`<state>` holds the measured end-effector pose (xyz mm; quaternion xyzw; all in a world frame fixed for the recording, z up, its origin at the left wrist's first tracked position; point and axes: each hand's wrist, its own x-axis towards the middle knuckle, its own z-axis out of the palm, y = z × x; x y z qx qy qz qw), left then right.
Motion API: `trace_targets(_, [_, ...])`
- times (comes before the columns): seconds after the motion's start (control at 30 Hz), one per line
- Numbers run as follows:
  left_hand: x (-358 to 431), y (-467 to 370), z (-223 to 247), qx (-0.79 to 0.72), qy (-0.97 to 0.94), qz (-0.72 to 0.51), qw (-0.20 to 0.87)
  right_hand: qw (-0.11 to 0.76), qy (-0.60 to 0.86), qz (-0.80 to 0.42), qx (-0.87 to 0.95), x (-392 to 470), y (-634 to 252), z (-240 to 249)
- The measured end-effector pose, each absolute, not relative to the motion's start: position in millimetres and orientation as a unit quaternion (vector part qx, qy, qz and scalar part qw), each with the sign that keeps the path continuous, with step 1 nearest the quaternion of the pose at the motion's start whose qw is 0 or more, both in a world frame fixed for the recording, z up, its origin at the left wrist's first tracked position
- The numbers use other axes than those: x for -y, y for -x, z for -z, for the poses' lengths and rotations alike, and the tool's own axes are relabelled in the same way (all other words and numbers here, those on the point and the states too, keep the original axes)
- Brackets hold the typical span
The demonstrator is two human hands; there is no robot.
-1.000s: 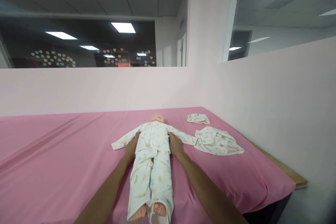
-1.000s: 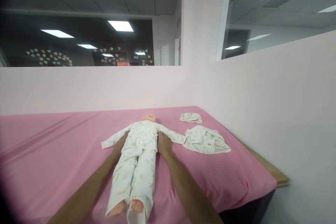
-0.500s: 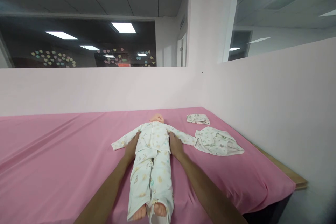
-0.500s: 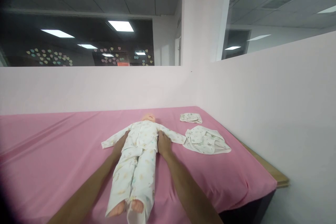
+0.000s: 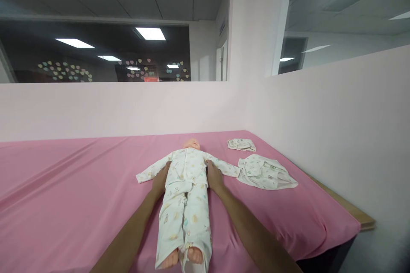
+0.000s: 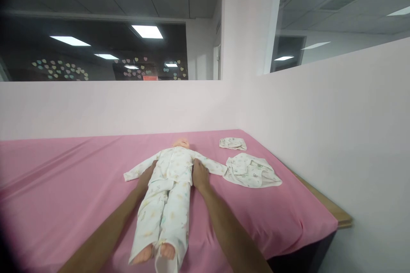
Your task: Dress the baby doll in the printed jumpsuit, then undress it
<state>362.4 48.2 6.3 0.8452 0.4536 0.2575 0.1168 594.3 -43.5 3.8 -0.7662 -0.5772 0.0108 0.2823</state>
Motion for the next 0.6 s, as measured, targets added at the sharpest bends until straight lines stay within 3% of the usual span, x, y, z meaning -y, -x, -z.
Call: trace_targets(0.6, [-41.4,-361.3,-10.8,-0.452,-0.847,-0.255,0.120,0.281,0.765,-0.011,0.579,42.7,-595.2,-1.7])
